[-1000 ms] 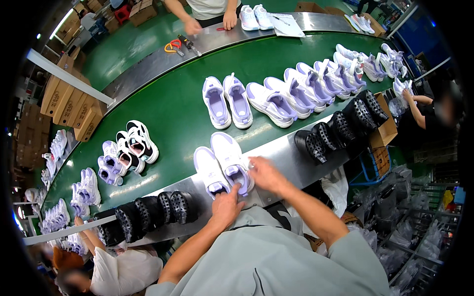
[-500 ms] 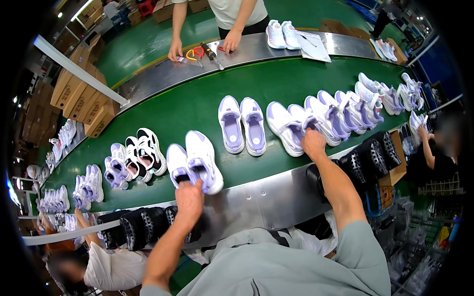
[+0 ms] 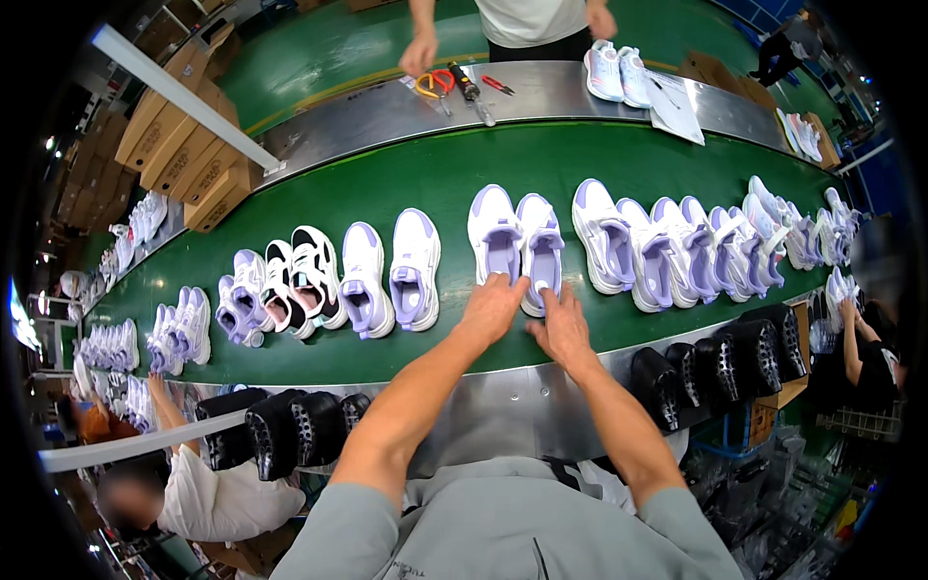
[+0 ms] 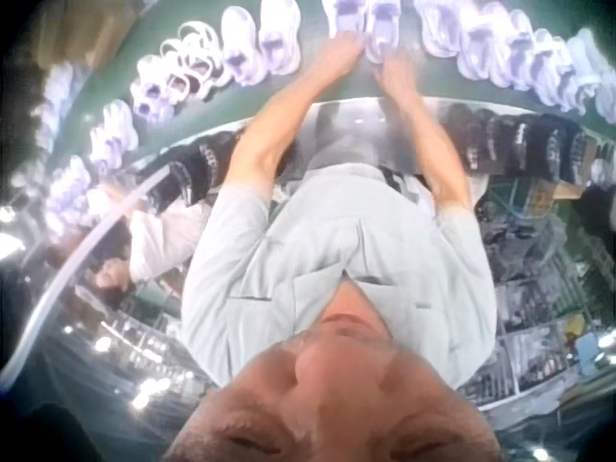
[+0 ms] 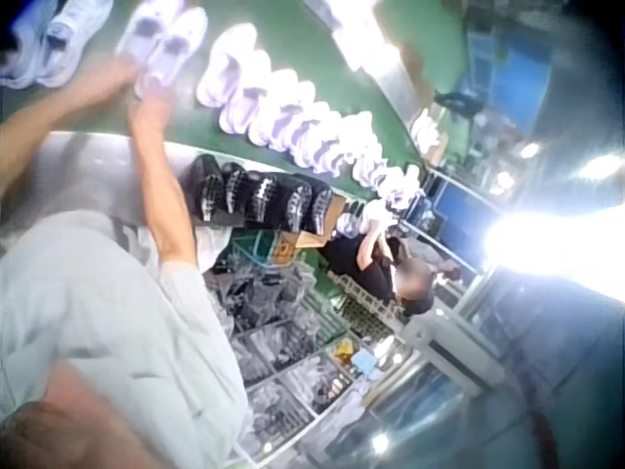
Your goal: The person takes black shoe soles from a bag, places them on a metal stand, and inserts them into white and purple shoes on a conveyor belt, pressing the soles into place and smoothing the shoe material around them.
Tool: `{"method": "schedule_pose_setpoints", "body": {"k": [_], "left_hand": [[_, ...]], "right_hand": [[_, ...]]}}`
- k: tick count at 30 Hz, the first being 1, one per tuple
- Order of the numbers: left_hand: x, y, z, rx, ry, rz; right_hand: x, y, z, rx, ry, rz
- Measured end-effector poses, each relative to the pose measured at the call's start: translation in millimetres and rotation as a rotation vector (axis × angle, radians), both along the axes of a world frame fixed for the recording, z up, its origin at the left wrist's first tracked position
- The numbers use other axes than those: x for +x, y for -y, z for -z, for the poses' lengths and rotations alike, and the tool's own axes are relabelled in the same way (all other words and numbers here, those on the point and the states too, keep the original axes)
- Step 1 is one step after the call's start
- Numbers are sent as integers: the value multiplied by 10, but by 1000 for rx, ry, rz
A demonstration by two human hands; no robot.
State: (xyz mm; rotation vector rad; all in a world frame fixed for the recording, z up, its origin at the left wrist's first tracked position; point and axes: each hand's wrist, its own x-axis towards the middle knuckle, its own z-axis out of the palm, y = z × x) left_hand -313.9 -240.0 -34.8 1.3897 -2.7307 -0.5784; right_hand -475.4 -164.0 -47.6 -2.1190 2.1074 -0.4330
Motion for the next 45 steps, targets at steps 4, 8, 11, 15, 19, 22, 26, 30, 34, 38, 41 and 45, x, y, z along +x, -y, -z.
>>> {"method": "schedule_pose_setpoints", "body": {"k": [4,8,11,15,19,22,26,30,34,38,41,45], "left_hand": [[76,-221,-434,47,-193,-54],[325,-694,-760,115,-265,1],[380,-1133,-877,149,-262,43],[453,-1855,-877,194,-224,121],[329,-1878,-923,-149,-329,-83],[64,-1470,-854,-204,-192,-28],[-48,-1223,-608,-78,61,-121],[-198,-1141,-631,-86,65,4],[-177,-1061,-624,-44,-5,96],[-25,-1009,-360,119,-70,-47],[-7,-975,-270,189,-139,-41],[-81,-914,-236,289,-132,-14]], "right_hand": [[111,-23,-400,155,217,74],[23,-509,-801,123,289,-26],[75,-979,-782,161,364,-29],[194,-1698,-455,28,304,-31],[237,-2155,-348,49,409,44],[-56,-2364,-576,-6,470,219],[-1217,-2227,-1082,-191,121,711],[-2152,-2194,-1006,-247,-291,759],[-2480,-2102,-852,1,-435,680],[-2283,-2040,-1146,-78,-478,567],[-1623,-2060,-1636,-249,-1,362],[-636,-2107,-1316,243,387,165]]}}
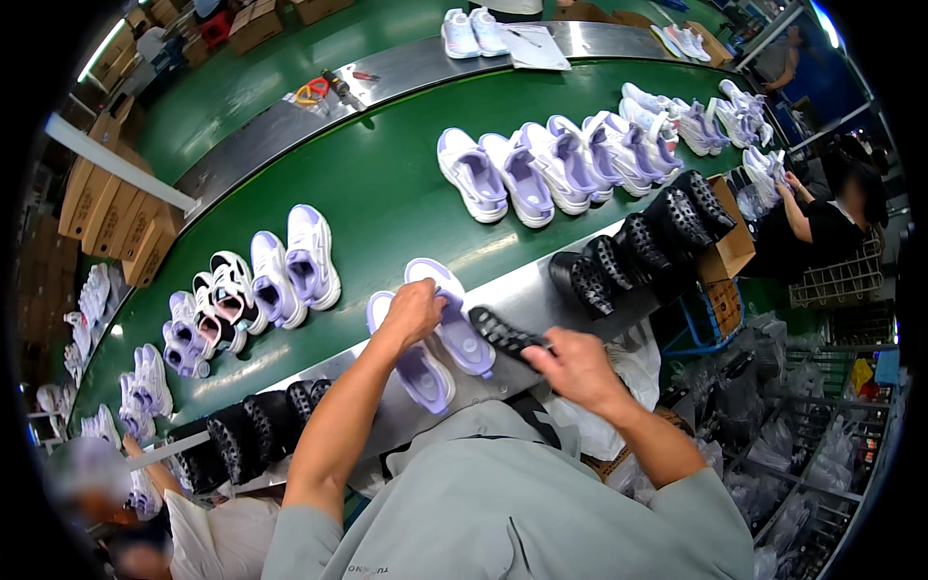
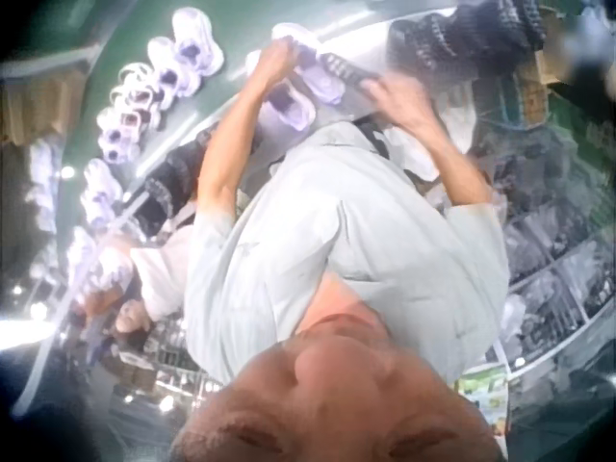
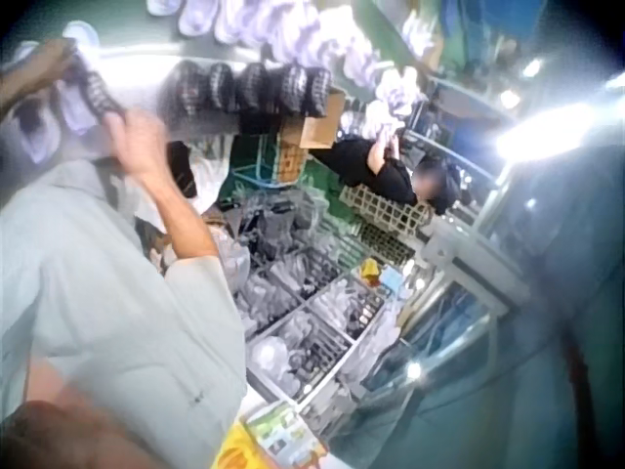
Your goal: The person takes black shoe soles from a bag, places them on a metal stand, and inserts them into white and purple shoes on a conveyor belt, pressing the soles into place and smoothing the shoe material around them.
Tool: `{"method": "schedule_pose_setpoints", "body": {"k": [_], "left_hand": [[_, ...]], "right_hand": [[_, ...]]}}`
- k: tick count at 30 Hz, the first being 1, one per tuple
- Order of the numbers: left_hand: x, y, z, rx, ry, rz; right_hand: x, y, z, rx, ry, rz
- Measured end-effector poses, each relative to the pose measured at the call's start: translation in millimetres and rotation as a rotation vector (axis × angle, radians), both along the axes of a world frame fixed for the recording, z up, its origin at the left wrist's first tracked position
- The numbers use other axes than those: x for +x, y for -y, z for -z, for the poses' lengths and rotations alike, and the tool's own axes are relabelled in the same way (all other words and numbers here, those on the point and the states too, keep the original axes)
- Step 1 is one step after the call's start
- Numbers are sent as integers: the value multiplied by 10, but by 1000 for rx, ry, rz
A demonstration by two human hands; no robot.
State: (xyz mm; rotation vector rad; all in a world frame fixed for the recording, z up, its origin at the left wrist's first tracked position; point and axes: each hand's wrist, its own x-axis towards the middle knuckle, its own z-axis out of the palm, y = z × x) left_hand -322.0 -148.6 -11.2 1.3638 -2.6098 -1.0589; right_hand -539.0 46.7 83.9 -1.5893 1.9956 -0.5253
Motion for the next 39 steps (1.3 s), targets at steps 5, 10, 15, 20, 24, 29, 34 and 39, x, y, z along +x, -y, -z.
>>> {"method": "schedule_pose_setpoints", "body": {"k": [5,10,15,20,24,29,34,39], "left_hand": [[-75,-17,58,79,-92,108],[-151,33,65,63,-162,224],[-160,-29,62,43,-220,273],[-466,-157,67,74,-308,292],[-312,-286,140,2,-382,190],[-488,-770,10,120,-158,-229],[-706,-821,164,116,-71,-416],[-299,-1045,-338,-295,-395,-213]], "right_hand": [[437,160,334,77,-126,-36],[655,363,615,-197,-270,52],[402,244,388,131,-272,66],[652,381,907,8,-296,126],[422,201,823,-27,25,48],[152,272,1214,-204,-59,41],[204,558,1262,60,-100,33],[197,591,1361,59,-168,73]]}}
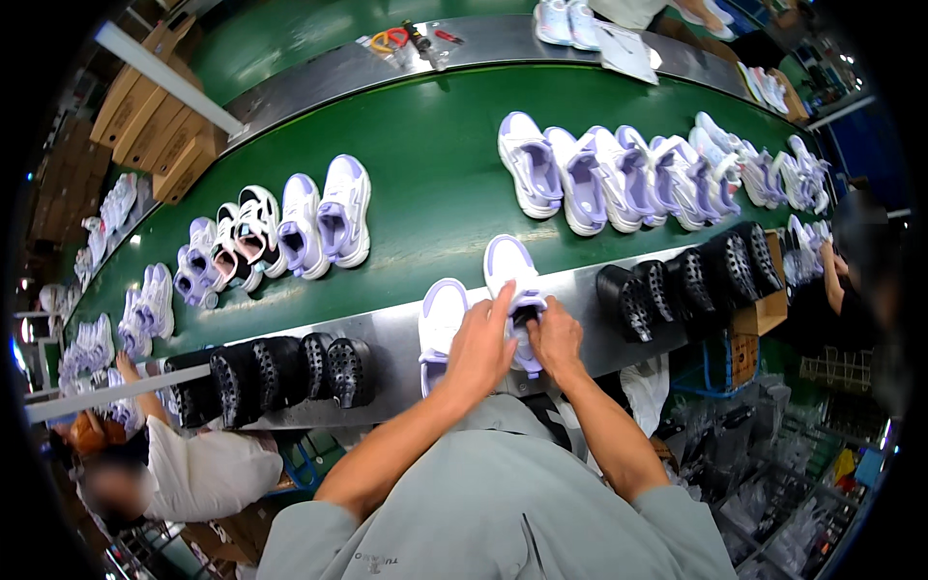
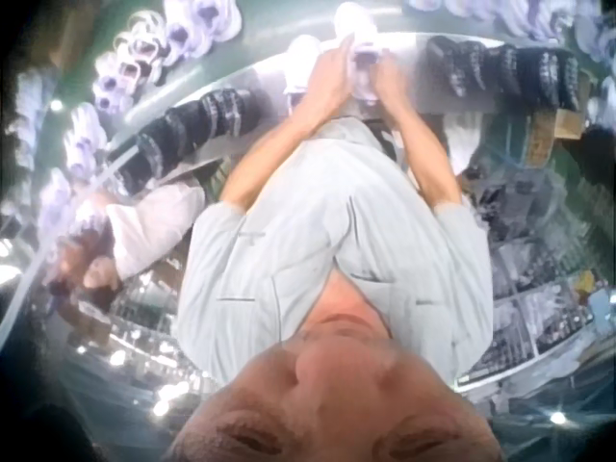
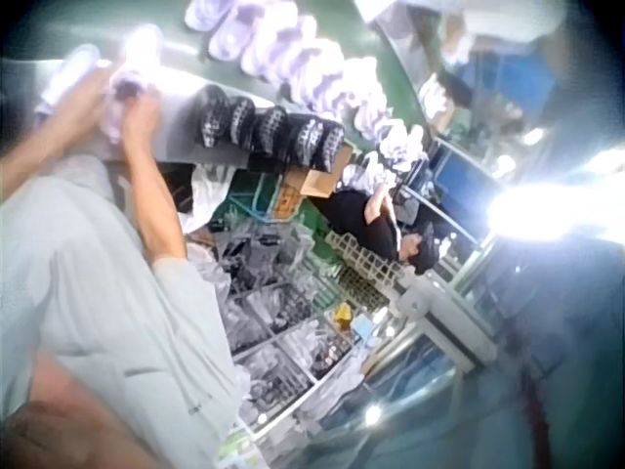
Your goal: The person takes black shoe soles from a bag, places them on a metal stand, and inserts them into white and purple shoes on a conveyor belt, pressing the soles into place and smoothing the shoe material around them.
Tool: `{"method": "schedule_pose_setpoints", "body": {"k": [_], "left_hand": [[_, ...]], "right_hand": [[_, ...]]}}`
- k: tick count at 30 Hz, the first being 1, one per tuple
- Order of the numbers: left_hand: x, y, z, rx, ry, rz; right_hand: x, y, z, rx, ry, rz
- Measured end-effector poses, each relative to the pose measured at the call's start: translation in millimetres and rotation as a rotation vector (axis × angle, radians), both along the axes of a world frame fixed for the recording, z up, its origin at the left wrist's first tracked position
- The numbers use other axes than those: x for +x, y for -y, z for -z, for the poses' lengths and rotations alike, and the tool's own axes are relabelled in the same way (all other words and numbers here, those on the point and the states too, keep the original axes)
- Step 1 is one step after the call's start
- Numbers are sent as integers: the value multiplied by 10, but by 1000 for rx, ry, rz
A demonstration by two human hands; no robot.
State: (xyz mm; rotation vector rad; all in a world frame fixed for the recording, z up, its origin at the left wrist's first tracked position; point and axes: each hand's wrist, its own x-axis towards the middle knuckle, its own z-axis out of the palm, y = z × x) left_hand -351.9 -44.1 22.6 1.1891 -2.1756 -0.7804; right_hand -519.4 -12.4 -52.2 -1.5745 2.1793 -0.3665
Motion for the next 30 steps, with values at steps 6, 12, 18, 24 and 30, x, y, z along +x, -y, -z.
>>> {"method": "schedule_pose_setpoints", "body": {"k": [6,12,18,24,30], "left_hand": [[1020,-683,129,402,399,-401],[336,-466,697,406,244,-320],[1110,-660,-122,48,116,-512],[2461,-849,-427,-221,481,-1158],[2684,-914,-358,-128,471,-1159]], "right_hand": [[-30,-69,-17,9,4,-50],[-104,-235,43,-9,6,-57],[-121,-234,-936,299,-212,-210],[469,-194,-1236,234,182,-213],[907,-127,-1320,253,219,-435]]}}
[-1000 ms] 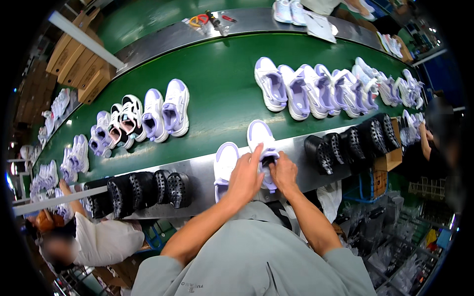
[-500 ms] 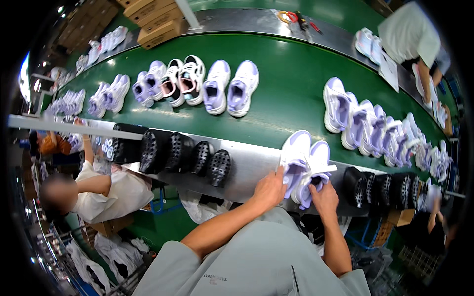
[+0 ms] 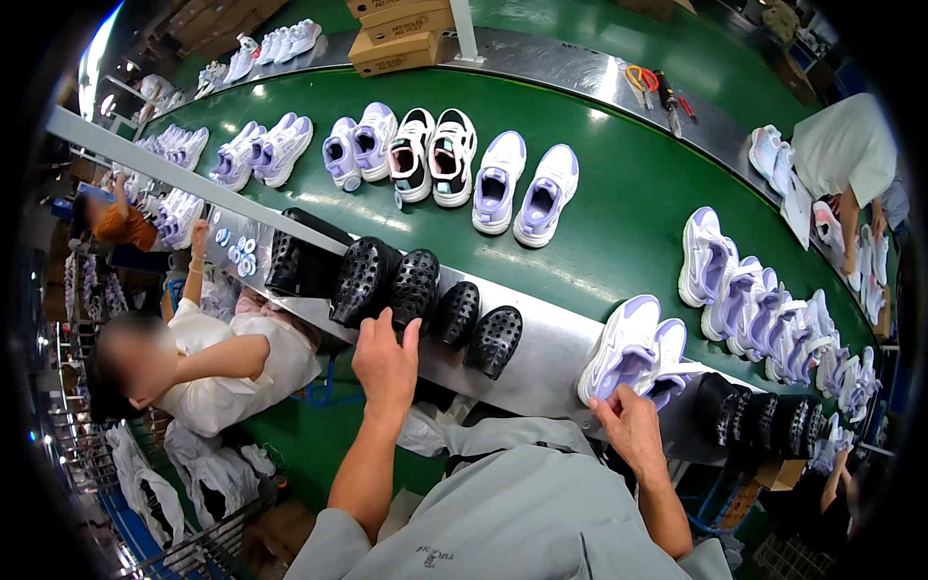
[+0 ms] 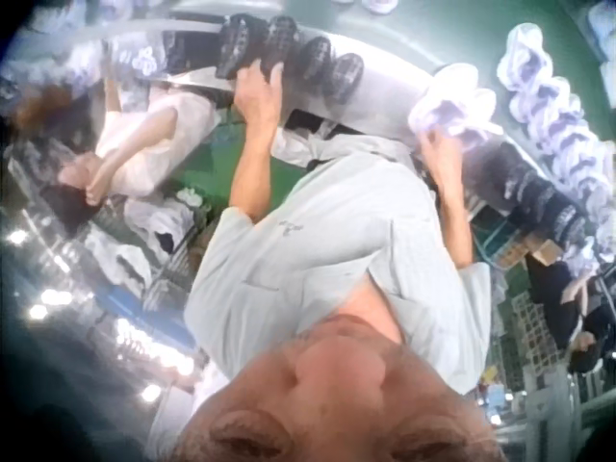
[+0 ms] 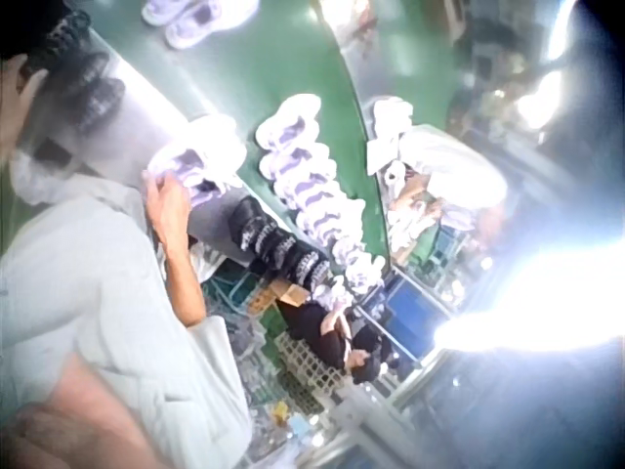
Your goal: The person takes black shoe soles from a bag, places them on a metal stand, and inserts them into white and purple shoes on a conveyor belt, pressing the soles into place and smoothing the shoe material around them.
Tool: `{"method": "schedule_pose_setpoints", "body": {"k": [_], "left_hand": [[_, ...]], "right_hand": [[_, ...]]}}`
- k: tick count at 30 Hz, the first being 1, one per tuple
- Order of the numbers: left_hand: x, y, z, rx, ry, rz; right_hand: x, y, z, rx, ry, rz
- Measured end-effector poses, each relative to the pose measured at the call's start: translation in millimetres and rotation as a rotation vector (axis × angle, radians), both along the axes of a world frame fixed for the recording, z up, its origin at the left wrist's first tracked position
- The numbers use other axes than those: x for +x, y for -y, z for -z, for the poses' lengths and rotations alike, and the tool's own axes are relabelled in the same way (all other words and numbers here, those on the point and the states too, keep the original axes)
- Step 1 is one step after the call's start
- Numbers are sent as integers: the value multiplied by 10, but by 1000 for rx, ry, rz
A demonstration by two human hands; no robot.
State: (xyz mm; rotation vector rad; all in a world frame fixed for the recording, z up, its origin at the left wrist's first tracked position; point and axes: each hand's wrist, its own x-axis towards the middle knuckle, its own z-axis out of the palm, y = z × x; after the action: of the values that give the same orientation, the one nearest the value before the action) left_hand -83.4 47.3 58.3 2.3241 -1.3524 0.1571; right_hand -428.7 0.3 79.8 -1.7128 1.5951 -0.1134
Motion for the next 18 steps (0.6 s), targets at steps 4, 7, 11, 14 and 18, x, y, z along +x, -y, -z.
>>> {"method": "schedule_pose_setpoints", "body": {"k": [4,7,11,14,18], "left_hand": [[-448,70,-550,-148,-91,171],[-973,236,-447,-202,-150,645],[-1269,516,-460,-160,-567,684],[-1555,893,-101,61,-983,679],[-1909,983,155,287,-1581,573]], "right_hand": [[310,69,0,75,510,234],[706,165,-128,402,1100,410],[369,140,-124,541,1026,478],[116,-13,-66,560,844,327],[-103,-200,-333,-16,83,182]]}}
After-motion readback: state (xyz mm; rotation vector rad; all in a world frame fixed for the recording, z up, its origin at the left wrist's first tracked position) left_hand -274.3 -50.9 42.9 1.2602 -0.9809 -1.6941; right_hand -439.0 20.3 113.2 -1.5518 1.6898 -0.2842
